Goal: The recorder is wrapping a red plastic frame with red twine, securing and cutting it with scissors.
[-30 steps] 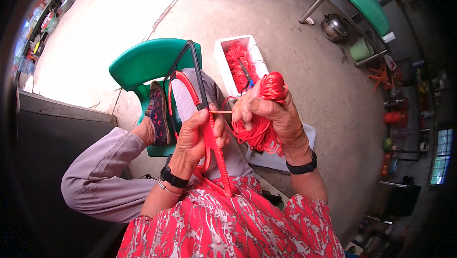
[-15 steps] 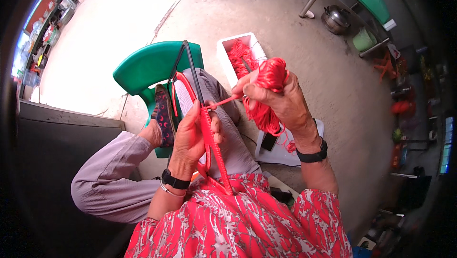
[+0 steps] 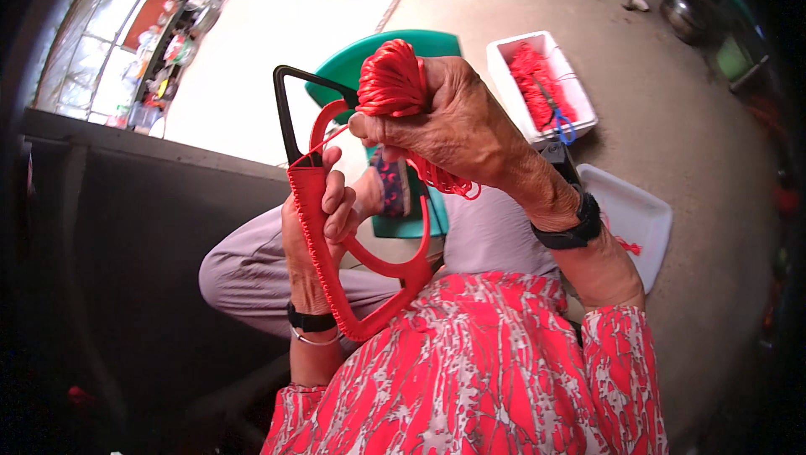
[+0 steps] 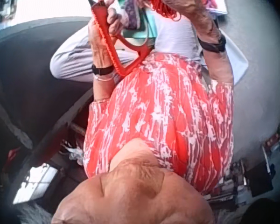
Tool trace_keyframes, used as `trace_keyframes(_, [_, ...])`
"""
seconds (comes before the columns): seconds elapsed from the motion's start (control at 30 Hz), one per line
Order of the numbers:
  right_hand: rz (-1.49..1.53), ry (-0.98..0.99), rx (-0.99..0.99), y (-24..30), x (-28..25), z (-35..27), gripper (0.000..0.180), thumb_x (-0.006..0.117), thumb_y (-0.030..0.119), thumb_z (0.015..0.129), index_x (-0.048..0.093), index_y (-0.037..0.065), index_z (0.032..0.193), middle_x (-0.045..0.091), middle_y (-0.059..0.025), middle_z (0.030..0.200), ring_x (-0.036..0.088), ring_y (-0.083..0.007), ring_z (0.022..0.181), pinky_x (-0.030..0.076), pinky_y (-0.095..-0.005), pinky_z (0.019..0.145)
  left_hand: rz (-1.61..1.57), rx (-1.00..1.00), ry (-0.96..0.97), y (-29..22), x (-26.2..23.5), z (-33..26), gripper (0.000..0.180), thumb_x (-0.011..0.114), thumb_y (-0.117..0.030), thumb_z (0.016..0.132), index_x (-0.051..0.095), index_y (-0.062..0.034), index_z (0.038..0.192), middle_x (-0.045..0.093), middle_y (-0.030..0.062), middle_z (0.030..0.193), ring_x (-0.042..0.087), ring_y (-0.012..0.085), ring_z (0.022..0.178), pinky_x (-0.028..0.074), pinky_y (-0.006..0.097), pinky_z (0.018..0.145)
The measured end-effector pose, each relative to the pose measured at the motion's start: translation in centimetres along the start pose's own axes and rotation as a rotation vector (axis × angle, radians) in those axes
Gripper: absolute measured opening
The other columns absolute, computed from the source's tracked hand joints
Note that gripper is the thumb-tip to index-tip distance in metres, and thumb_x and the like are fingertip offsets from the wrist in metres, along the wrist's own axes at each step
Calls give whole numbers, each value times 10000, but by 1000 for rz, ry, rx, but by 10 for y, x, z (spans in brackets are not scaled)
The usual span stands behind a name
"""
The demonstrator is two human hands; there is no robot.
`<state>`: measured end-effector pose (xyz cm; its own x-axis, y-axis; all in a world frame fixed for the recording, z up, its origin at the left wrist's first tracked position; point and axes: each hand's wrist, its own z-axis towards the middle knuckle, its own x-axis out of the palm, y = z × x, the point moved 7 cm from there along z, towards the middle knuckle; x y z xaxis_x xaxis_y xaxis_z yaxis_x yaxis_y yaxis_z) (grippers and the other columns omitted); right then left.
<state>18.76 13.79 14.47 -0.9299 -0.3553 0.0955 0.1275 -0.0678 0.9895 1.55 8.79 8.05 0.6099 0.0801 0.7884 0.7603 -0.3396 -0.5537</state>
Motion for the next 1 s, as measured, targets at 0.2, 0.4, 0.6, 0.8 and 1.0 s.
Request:
trace_keyframes(0.2, [135,127,-5,-7,38,5,209,764,165,802,611,23,809,628,-18,692,597,-71,605,500,-222,544,-66,78,42,-6,-21,-28,415,306,-172,969,402,48,1307,357,28,580,362,119,361,301,226,323])
trace_keyframes(0.4, [186,132,34,-11,46,9,247,772,203,798,587,41,774,581,28,665,534,-40,595,453,-213,532,-185,108,110,-9,-25,-35,459,315,-174,969,319,53,1368,370,33,568,380,135,357,298,239,320])
trace_keyframes(0.6, [157,129,51,-12,45,6,238,780,201,785,603,46,753,587,35,680,528,-33,635,461,-217,589,-192,101,139,-6,-25,-35,435,327,-180,972,348,54,1338,368,27,548,375,138,333,275,239,296])
trace_keyframes(0.8, [236,86,-22,-8,41,2,219,792,183,771,627,39,766,605,31,686,548,-40,637,470,-227,590,-113,95,200,1,-22,-34,423,384,-201,979,350,30,1333,382,16,570,388,107,345,287,211,295])
trace_keyframes(1.0, [124,106,-98,-9,41,-1,202,790,157,769,629,38,796,624,-2,709,585,-80,650,495,-244,605,-7,62,245,7,-21,-29,442,408,-263,988,348,9,1332,407,9,606,418,87,364,303,186,299])
